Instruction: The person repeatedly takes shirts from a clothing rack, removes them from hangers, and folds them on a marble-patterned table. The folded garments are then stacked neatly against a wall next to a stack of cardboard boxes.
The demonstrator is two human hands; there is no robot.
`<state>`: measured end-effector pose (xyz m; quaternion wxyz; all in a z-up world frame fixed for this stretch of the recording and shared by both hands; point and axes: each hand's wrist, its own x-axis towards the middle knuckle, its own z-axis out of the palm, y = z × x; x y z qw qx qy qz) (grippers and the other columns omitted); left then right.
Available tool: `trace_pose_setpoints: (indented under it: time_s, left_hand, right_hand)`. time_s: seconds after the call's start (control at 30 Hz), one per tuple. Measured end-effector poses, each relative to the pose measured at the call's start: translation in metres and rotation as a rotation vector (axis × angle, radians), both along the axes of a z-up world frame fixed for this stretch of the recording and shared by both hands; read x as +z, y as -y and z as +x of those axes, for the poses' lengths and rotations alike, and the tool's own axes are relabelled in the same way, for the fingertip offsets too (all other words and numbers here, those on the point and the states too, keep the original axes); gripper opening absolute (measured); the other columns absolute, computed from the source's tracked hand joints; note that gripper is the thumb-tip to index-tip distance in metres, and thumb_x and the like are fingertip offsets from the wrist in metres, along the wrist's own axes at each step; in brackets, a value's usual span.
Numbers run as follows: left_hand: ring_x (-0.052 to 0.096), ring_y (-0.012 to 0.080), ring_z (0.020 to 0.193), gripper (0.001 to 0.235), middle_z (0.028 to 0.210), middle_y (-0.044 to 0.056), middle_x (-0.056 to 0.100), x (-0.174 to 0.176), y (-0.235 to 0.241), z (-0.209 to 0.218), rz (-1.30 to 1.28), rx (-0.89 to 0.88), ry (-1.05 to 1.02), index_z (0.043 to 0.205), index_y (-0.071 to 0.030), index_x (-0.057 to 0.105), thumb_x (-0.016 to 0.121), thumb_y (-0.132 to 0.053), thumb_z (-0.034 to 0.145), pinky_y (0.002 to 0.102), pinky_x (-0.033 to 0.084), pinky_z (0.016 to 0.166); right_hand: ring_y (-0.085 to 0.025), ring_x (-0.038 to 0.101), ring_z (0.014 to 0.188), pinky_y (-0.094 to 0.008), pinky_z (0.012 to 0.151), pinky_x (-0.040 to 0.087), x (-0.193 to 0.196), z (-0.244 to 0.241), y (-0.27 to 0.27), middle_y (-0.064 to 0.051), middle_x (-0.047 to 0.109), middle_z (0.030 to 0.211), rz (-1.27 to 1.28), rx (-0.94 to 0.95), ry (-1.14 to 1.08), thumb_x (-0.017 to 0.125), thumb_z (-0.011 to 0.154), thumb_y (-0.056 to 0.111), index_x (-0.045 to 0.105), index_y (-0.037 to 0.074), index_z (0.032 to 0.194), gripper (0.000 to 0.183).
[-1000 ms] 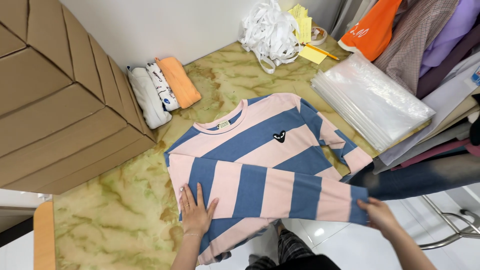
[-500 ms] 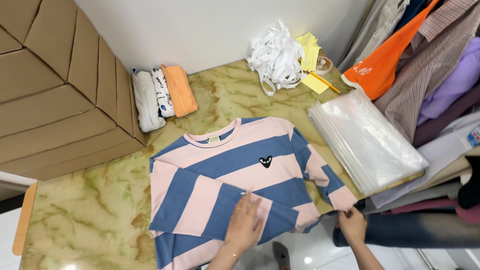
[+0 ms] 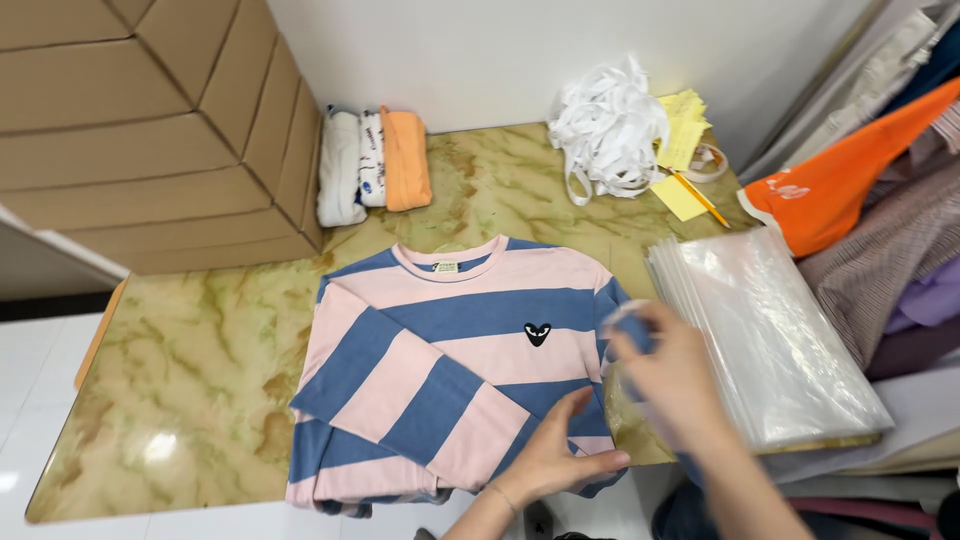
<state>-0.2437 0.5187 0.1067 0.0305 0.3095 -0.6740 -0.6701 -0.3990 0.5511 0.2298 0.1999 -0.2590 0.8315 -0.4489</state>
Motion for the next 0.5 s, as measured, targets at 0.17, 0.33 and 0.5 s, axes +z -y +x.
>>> trace_pose_setpoints:
  time_s: [0.17,0.33,0.5]
  left_hand:
    - [0.065,0.0091,0.111,0.034,0.122,-0.003,0.072,-0.056,-0.016,-0.005,0.512,0.547,-0.198,0.124,-0.021,0.067,0.063,-0.031,0.092,0.036,0.055,0.093]
    - [0.066,0.0159,0.074,0.019,0.07,0.004,0.062,-0.14,-0.006,0.068,1.163,1.143,-0.244,0.097,-0.013,0.07,0.079,-0.027,0.088,0.038,0.061,0.097]
    - [0.069,0.0194,0.083,0.01,0.099,0.006,0.075,-0.112,0.002,0.133,1.128,1.173,-0.371,0.106,-0.02,0.067,0.068,-0.023,0.097,0.032,0.056,0.06]
  right_hand:
    - [-0.01,0.075,0.1,-0.027,0.089,0.059,-0.052,0.052,0.032,0.005,0.078,0.114,0.103,0.739,0.158,0.086,0.08,0.037,0.064,0.024,0.123,0.051]
    - [-0.018,0.08,0.104,-0.034,0.076,0.067,-0.167,0.008,0.038,-0.007,0.081,0.125,0.26,0.539,0.54,0.076,0.091,0.023,0.073,0.021,0.133,0.042]
    - [-0.044,0.075,0.099,-0.05,0.087,0.061,-0.206,-0.012,0.024,-0.038,0.076,0.109,0.391,0.063,0.794,0.065,0.098,0.046,0.062,-0.014,0.124,0.066]
